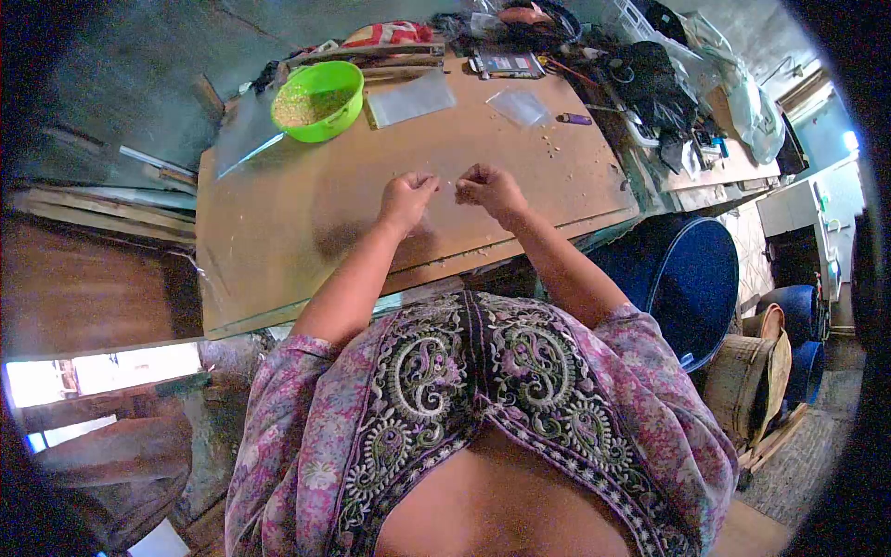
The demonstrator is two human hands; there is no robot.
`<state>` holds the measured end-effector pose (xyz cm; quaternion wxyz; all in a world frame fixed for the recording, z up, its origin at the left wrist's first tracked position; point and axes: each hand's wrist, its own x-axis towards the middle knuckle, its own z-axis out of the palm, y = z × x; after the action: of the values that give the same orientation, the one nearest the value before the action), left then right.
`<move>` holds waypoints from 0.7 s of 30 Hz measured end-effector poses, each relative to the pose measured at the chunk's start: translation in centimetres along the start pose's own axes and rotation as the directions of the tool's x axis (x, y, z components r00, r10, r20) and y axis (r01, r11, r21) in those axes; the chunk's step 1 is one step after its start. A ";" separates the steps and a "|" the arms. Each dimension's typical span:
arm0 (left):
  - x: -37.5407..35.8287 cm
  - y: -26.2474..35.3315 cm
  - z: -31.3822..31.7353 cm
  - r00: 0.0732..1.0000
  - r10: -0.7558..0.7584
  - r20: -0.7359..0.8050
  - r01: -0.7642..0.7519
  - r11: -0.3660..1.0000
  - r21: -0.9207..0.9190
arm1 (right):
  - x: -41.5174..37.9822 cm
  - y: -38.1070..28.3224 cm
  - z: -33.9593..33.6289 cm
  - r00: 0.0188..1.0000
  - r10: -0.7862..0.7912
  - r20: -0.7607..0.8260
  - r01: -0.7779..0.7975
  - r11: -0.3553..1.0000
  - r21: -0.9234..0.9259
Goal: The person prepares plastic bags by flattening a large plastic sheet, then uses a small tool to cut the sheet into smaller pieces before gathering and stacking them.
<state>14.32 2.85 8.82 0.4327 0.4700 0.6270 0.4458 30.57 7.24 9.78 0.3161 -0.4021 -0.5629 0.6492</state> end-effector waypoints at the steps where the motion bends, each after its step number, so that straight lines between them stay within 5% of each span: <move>1: 0.0 0.1 0.2 1.000 0.006 -0.010 -0.006 1.000 -0.029 | 0.3 0.4 -0.2 1.000 0.000 -0.002 0.000 1.000 0.001; 7: 0.5 -0.6 -0.5 0.998 -0.037 -0.059 0.038 0.999 0.006 | 0.3 -0.1 -1.1 0.996 0.018 -0.086 -0.030 0.990 -0.139; 10: 0.3 -1.0 -1.6 0.995 -0.078 -0.057 0.078 0.997 0.005 | 1.2 1.1 -3.0 0.999 0.013 -0.053 -0.008 0.996 0.092; 12: 0.2 -1.3 -1.8 0.993 -0.119 -0.019 0.119 0.993 0.007 | 1.8 0.8 -4.5 0.996 0.021 -0.081 -0.039 0.974 -0.224; 15: 0.0 -1.9 -1.6 0.979 -0.191 -0.077 0.181 0.975 -0.129 | 5.2 1.7 -8.3 0.981 0.025 -0.191 -0.065 0.977 -0.205; 17: -0.7 -1.1 -1.5 0.960 -0.270 -0.068 0.252 0.947 -0.197 | 8.5 3.6 -12.1 0.975 0.126 -0.182 -0.108 0.988 0.108; 19: -1.1 -0.5 -1.5 0.942 -0.330 -0.064 0.306 0.922 -0.238 | 9.7 2.0 -13.4 0.936 0.212 -0.281 -0.176 0.973 0.149; 21: -1.4 0.1 -1.4 0.919 -0.389 -0.064 0.358 0.892 -0.277 | 13.0 3.7 -16.3 0.942 0.188 -0.278 -0.083 0.934 0.349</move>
<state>13.25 1.32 9.42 0.5303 0.2527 0.6662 0.4595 38.84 25.56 3.26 0.4167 -0.4775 -0.3600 0.6847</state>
